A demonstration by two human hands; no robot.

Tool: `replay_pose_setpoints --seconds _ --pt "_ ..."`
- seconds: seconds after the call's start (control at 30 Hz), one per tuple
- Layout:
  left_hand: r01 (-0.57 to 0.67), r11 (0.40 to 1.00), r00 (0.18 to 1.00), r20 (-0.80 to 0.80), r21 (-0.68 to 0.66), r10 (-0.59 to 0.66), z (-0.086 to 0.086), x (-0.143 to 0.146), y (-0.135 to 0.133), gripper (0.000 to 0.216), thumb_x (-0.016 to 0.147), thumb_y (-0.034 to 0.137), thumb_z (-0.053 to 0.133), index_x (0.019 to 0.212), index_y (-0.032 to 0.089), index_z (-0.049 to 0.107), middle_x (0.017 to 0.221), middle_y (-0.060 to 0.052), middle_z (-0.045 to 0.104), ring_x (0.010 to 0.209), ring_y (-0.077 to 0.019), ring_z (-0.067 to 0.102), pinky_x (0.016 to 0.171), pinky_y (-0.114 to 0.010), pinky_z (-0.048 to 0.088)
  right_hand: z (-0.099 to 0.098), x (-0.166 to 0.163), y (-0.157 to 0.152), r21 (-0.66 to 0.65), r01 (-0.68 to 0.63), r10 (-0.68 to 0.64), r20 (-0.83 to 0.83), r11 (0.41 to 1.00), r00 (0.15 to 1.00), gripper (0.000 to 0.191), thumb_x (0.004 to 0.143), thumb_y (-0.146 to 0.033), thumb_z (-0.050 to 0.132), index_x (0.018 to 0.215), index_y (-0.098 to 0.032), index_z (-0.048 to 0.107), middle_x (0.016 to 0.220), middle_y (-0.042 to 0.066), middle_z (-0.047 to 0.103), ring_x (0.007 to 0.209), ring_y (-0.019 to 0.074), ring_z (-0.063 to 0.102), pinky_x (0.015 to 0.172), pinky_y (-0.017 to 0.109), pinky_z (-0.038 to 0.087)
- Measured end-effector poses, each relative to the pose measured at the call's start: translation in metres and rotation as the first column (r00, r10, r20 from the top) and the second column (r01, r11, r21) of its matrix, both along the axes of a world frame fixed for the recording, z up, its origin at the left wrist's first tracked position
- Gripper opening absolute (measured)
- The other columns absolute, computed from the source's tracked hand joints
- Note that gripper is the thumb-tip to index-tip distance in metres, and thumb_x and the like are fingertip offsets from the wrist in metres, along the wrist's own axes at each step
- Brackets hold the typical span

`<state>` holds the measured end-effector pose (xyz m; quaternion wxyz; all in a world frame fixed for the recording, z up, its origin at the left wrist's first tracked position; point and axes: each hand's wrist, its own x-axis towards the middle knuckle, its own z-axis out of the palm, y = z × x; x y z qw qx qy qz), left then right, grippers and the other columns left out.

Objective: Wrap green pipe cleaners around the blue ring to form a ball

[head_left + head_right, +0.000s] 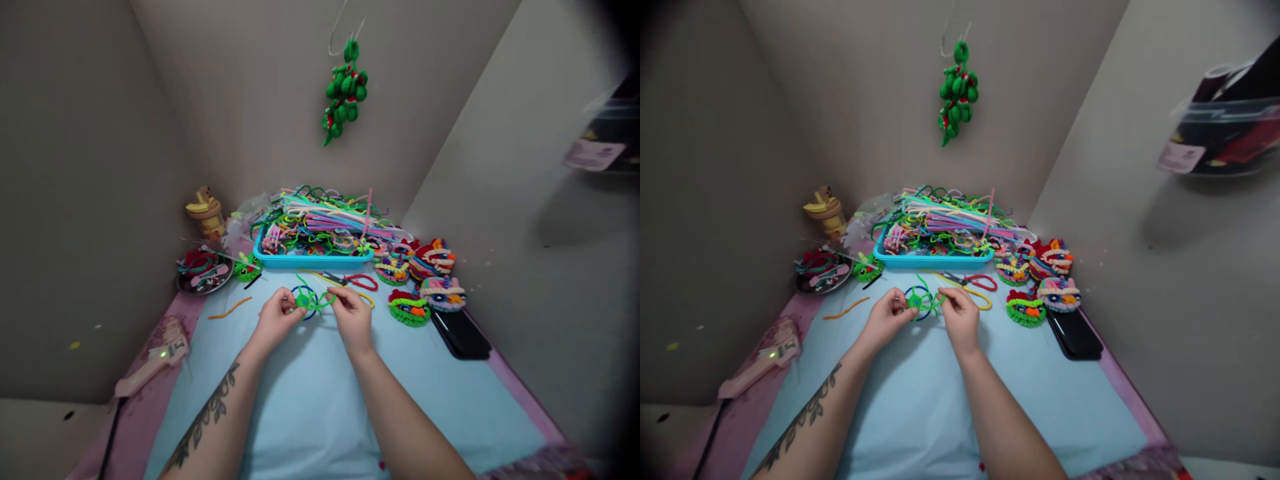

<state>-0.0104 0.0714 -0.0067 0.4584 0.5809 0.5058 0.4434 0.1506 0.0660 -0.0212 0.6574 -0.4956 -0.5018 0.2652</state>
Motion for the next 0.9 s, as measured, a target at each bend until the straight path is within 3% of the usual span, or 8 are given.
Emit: replay_pose_setpoints --seconds 0.23,0.4,0.57,0.7,0.8,0.9 --pt "0.044 0.998 0.998 0.036 -0.047 -0.043 -0.001 -0.002 0.001 0.025 0.062 0.027 0.067 0.069 0.019 0.043 0.05 0.008 0.043 0.043 -0.006 0.034 0.045 -0.017 0.021 0.003 -0.006 -0.006 0.044 -0.069 0.068 0.019 0.997 0.997 0.008 0.075 -0.021 0.06 0.079 -0.021 0.067 0.08 0.004 0.064 0.077 0.0172 0.059 0.072 0.031 0.048" --pt "0.11 0.993 0.992 0.074 -0.04 -0.107 0.0 -0.003 0.002 0.026 0.066 0.027 0.065 0.069 0.019 0.04 0.052 0.008 0.039 0.046 -0.0062 0.033 0.046 -0.018 0.022 -0.001 -0.005 0.002 -0.111 -0.162 0.152 -0.091 0.981 0.984 0.01 0.072 -0.026 0.061 0.077 -0.019 0.066 0.076 0.003 0.065 0.073 0.0167 0.059 0.068 0.03 0.048" --pt "0.125 0.991 0.987 0.101 -0.041 -0.121 -0.004 -0.003 0.004 0.026 0.068 0.027 0.064 0.069 0.019 0.039 0.053 0.009 0.035 0.047 -0.0057 0.029 0.046 -0.018 0.021 -0.002 -0.005 0.008 -0.286 -0.411 0.324 -0.307 0.865 0.895 0.019 0.064 -0.033 0.065 0.069 -0.017 0.058 0.055 -0.002 0.059 0.045 0.0096 0.05 0.044 0.021 0.039" --pt "0.143 0.989 0.98 0.145 -0.044 -0.136 -0.009 -0.003 0.007 0.026 0.069 0.027 0.063 0.069 0.019 0.038 0.055 0.008 0.037 0.048 -0.0059 0.03 0.047 -0.018 0.022 -0.003 -0.008 0.008 -0.365 -0.53 0.418 -0.345 0.765 0.84 0.024 0.066 -0.038 0.063 0.072 -0.017 0.053 0.039 -0.008 0.046 0.03 0.0058 0.039 0.032 0.016 0.025" --pt "0.108 0.994 0.983 0.151 -0.031 -0.102 -0.011 -0.003 0.009 0.025 0.069 0.027 0.063 0.069 0.019 0.039 0.055 0.008 0.037 0.048 -0.006 0.031 0.047 -0.018 0.023 -0.003 -0.009 0.008 -0.364 -0.544 0.43 -0.35 0.757 0.832 0.023 0.069 -0.039 0.059 0.074 -0.018 0.05 0.038 -0.011 0.04 0.028 0.0052 0.037 0.03 0.015 0.021" --pt "0.054 0.998 0.988 0.143 -0.012 -0.051 -0.01 -0.004 0.009 0.025 0.068 0.026 0.064 0.069 0.019 0.04 0.055 0.008 0.037 0.049 -0.0062 0.032 0.048 -0.018 0.023 0.001 -0.008 0.005 -0.345 -0.537 0.422 -0.357 0.77 0.833 0.021 0.069 -0.033 0.059 0.079 -0.019 0.048 0.049 -0.009 0.048 0.029 0.0039 0.04 0.029 0.015 0.021"
